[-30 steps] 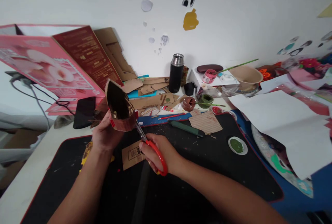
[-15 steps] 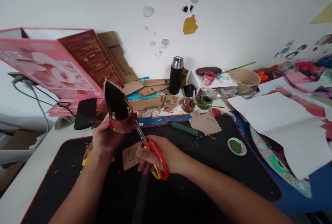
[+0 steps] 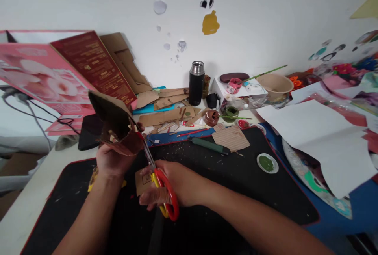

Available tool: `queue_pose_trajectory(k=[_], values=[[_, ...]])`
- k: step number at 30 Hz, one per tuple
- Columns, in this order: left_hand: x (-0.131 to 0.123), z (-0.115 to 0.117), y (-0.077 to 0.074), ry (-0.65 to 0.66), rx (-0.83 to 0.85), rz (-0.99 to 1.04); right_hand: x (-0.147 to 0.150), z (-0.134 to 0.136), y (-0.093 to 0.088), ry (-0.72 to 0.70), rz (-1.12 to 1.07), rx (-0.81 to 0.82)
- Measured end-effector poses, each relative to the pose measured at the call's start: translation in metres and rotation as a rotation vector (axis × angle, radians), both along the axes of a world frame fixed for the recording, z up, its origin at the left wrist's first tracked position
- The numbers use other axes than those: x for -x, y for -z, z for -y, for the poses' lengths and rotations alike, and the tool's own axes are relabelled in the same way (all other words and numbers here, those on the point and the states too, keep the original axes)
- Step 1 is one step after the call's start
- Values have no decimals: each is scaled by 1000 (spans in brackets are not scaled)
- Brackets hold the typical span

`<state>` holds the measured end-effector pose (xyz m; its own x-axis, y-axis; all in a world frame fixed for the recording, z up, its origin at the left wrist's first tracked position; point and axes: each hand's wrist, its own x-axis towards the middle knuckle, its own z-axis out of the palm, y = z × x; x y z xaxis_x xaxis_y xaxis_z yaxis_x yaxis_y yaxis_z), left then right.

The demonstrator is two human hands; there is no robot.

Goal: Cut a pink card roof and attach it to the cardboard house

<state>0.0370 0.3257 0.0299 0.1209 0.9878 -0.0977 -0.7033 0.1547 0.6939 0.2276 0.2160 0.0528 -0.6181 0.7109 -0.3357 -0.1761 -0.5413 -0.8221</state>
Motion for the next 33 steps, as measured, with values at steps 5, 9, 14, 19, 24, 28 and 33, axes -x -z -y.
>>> queue_pose_trajectory(k=[5, 9, 14, 19, 24, 28, 33], values=[[-3, 0, -3, -45, 8, 1, 0, -1, -1, -18, -22, 3], [2, -2, 0, -59, 62, 22, -2, -4, -5, -62, -2, -89], [6, -5, -1, -11, 76, 60, -1, -5, 0, -48, 71, -125], [0, -2, -8, -81, 86, 61, 6, -4, 9, 11, 17, -45], [-3, -2, -12, -114, 133, 25, 9, -2, 7, 84, -65, 20], [-4, -3, -12, -191, 143, -8, 9, -2, 8, 90, -101, 2], [1, -5, -8, -127, 129, -14, 6, -1, 17, 10, -76, -53]])
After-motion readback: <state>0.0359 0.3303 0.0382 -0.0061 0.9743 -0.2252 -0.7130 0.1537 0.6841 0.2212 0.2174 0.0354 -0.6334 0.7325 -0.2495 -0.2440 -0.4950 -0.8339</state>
